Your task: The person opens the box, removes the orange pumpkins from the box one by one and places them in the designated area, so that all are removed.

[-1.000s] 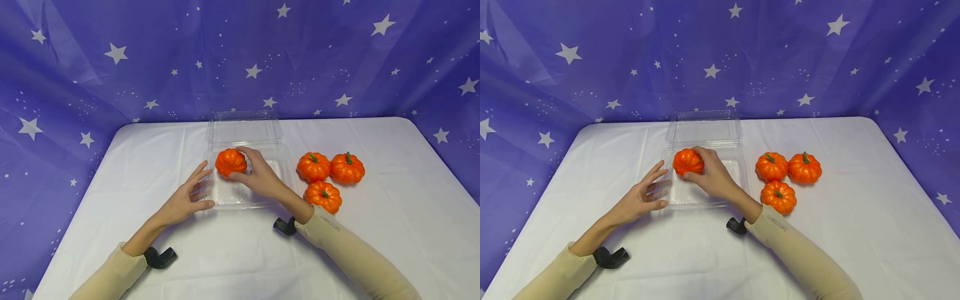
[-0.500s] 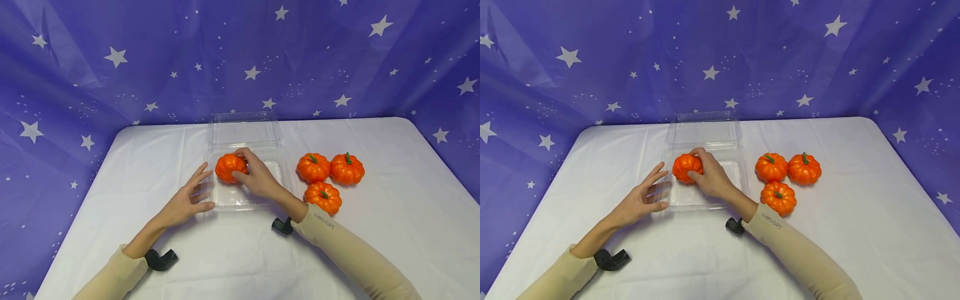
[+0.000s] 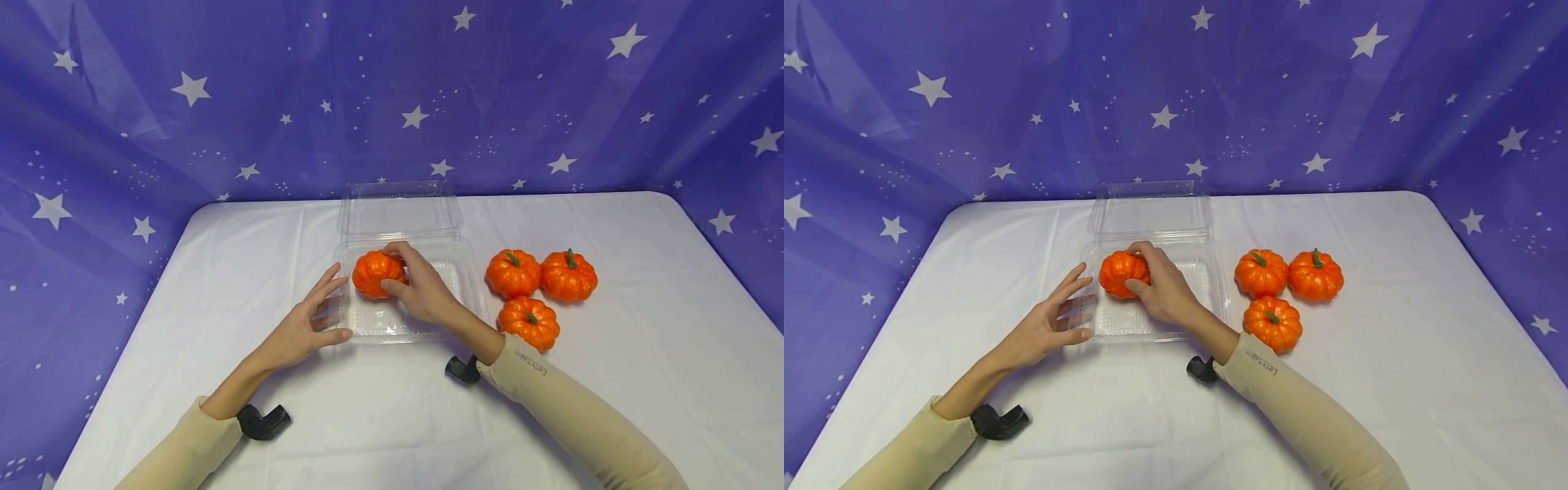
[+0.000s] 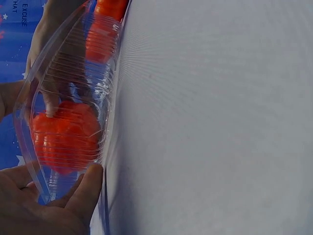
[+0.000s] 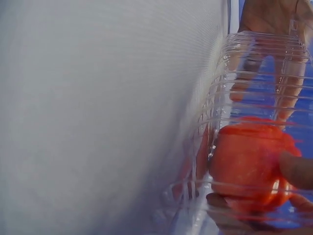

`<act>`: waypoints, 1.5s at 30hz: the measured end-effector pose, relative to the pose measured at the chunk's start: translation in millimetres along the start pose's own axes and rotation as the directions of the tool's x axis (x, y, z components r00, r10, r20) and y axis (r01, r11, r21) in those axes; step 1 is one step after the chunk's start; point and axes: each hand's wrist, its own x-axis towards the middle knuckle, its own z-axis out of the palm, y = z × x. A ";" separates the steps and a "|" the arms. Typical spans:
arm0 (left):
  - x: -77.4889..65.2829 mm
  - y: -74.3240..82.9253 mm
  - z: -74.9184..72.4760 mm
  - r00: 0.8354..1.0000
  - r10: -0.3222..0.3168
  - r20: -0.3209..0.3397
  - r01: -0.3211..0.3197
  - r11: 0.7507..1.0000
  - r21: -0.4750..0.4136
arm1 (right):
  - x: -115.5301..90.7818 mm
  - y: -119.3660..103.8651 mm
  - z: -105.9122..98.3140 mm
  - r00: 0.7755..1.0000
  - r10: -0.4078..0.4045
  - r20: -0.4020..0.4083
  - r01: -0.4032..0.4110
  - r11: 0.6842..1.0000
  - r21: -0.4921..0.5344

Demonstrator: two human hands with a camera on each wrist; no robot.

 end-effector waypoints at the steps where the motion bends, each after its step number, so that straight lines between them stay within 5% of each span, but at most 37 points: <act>1: 0.2 0.3 0.1 1.000 0.000 0.000 0.000 1.000 0.002 | -0.2 -0.3 -0.2 1.000 0.005 -0.002 -0.005 1.000 -0.001; 29: 1.2 1.2 0.0 0.999 -0.021 -0.024 0.021 1.000 0.006 | -3.0 -6.3 -2.9 0.995 0.067 -0.075 -0.072 0.995 -0.068; 45: -0.9 4.8 1.8 0.999 -0.018 -0.033 0.020 0.998 0.066 | -9.7 -10.1 -8.3 0.994 0.049 -0.101 -0.040 0.995 0.093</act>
